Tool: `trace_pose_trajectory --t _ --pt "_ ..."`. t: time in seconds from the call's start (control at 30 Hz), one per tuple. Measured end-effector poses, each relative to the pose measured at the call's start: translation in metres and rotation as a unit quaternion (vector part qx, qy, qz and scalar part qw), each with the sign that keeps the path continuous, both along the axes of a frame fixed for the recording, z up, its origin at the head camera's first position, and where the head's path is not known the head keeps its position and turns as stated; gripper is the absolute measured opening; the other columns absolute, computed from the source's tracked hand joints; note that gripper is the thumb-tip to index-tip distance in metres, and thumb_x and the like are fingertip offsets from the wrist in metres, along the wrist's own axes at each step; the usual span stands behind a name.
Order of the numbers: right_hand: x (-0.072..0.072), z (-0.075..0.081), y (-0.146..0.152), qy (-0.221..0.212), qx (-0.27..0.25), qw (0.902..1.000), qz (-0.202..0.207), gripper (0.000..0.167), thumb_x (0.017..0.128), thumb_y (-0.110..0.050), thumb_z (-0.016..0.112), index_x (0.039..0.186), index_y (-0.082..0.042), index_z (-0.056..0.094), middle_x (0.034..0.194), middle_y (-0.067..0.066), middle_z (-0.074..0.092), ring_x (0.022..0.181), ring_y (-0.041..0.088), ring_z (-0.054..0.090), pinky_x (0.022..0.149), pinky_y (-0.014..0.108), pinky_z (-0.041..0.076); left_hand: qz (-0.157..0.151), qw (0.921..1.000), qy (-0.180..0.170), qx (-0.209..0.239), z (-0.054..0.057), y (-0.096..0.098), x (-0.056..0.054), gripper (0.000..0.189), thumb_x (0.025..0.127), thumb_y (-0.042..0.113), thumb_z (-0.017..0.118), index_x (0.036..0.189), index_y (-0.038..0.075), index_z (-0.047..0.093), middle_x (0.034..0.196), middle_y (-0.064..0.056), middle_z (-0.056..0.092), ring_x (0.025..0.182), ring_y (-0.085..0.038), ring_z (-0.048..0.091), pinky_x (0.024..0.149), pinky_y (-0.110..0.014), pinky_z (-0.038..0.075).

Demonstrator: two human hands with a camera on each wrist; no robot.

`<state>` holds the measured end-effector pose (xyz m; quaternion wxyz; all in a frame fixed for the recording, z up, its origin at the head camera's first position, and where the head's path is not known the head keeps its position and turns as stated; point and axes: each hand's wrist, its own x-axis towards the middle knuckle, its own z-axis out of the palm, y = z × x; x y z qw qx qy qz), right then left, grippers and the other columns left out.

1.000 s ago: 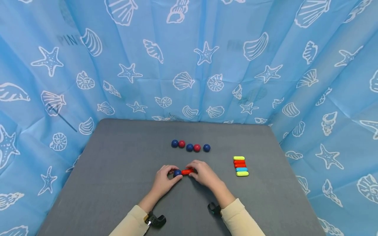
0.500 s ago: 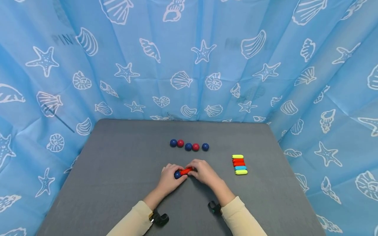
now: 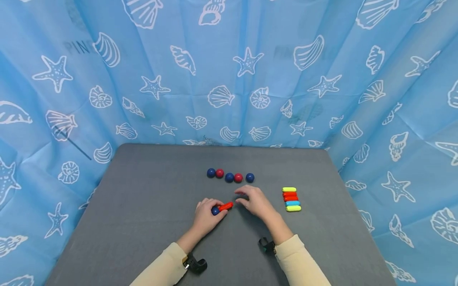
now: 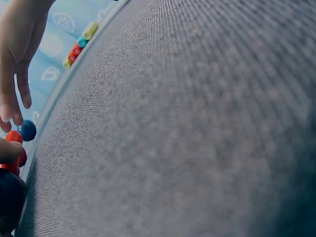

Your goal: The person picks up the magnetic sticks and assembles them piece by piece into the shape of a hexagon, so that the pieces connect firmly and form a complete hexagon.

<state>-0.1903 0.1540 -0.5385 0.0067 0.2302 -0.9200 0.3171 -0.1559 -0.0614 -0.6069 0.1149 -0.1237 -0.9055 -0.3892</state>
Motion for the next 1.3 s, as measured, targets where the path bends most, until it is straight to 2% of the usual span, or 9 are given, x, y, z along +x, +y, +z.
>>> trace_pose_trajectory --t 0.13,0.37,0.47,0.6,0.7,0.9,1.07,1.17,1.3 --pt "-0.009 0.003 0.009 -0.008 -0.016 0.9988 -0.046 0.035 0.087 -0.014 0.08 0.12 -0.008 0.071 0.114 0.005 0.071 0.101 0.022 0.069 0.09 0.041 0.056 0.003 1.0 0.002 0.0 -0.001 0.001 0.001 0.022 0.083 0.036 0.082 0.097 0.02 0.075 0.089 0.007 0.07 0.083 -0.011 0.055 0.079 -0.034 0.04" --pt "-0.03 0.005 0.02 0.019 -0.015 0.9951 -0.096 0.037 0.085 -0.017 0.082 0.119 -0.005 0.072 0.115 0.013 0.071 0.103 0.03 0.067 0.093 0.046 0.054 0.0 0.9998 0.019 -0.009 -0.002 0.0 0.0 0.023 0.084 0.033 0.08 0.103 0.02 0.076 0.086 0.008 0.069 0.08 -0.01 0.053 0.076 -0.033 0.039" --pt "-0.038 0.004 0.024 0.007 -0.013 0.9923 -0.123 0.039 0.085 -0.016 0.082 0.121 -0.006 0.071 0.12 0.014 0.068 0.108 0.033 0.065 0.097 0.049 0.051 -0.002 0.9998 0.015 -0.011 -0.001 0.0 0.001 0.022 0.086 0.033 0.078 0.103 0.02 0.076 0.09 0.007 0.071 0.083 -0.011 0.055 0.077 -0.033 0.039" --pt "-0.046 -0.001 0.025 -0.02 -0.002 0.9869 -0.16 0.045 0.087 -0.016 0.081 0.129 -0.01 0.067 0.133 0.016 0.06 0.122 0.036 0.058 0.104 0.053 0.046 0.002 0.9997 0.007 0.022 0.0 0.0 0.002 0.02 0.087 0.029 0.078 0.103 0.017 0.076 0.093 0.005 0.068 0.085 -0.014 0.057 0.079 -0.035 0.041" --pt "-0.05 -0.005 0.025 -0.036 0.002 0.9848 -0.17 0.05 0.087 -0.015 0.08 0.133 -0.01 0.063 0.139 0.017 0.055 0.13 0.037 0.053 0.108 0.054 0.042 0.003 0.9991 0.013 0.04 0.001 0.0 0.002 0.02 0.087 0.026 0.078 0.103 0.015 0.076 0.092 0.003 0.067 0.084 -0.015 0.058 0.078 -0.035 0.042" --pt "-0.055 -0.014 0.026 -0.047 -0.002 0.9837 -0.173 0.047 0.088 -0.013 0.079 0.132 -0.008 0.065 0.138 0.019 0.059 0.13 0.039 0.054 0.109 0.054 0.04 0.002 0.9992 0.034 0.018 0.0 0.002 0.001 0.019 0.086 0.028 0.078 0.101 0.016 0.076 0.089 0.003 0.07 0.083 -0.014 0.059 0.077 -0.034 0.042" --pt "-0.055 -0.017 0.028 -0.057 -0.005 0.9802 -0.189 0.038 0.091 -0.013 0.076 0.128 -0.009 0.067 0.133 0.019 0.063 0.127 0.039 0.056 0.107 0.055 0.042 0.006 0.9994 0.023 0.027 0.0 0.003 0.002 0.018 0.086 0.026 0.079 0.1 0.016 0.076 0.09 0.002 0.071 0.083 -0.014 0.059 0.079 -0.036 0.043" --pt "-0.052 -0.019 0.028 -0.055 -0.014 0.9798 -0.192 0.04 0.09 -0.013 0.076 0.128 -0.007 0.066 0.129 0.019 0.066 0.121 0.037 0.061 0.104 0.054 0.045 0.008 0.9994 0.013 0.03 0.002 0.001 0.003 0.018 0.086 0.026 0.078 0.101 0.016 0.076 0.089 0.003 0.069 0.083 -0.013 0.058 0.079 -0.036 0.042" --pt "-0.046 -0.018 0.028 -0.051 -0.046 0.978 -0.197 0.042 0.089 -0.012 0.077 0.128 -0.005 0.066 0.122 0.019 0.069 0.109 0.033 0.068 0.096 0.048 0.052 0.009 0.9997 0.018 0.016 0.003 0.001 0.003 0.019 0.086 0.027 0.079 0.1 0.015 0.076 0.087 0.004 0.069 0.082 -0.013 0.058 0.078 -0.036 0.043"
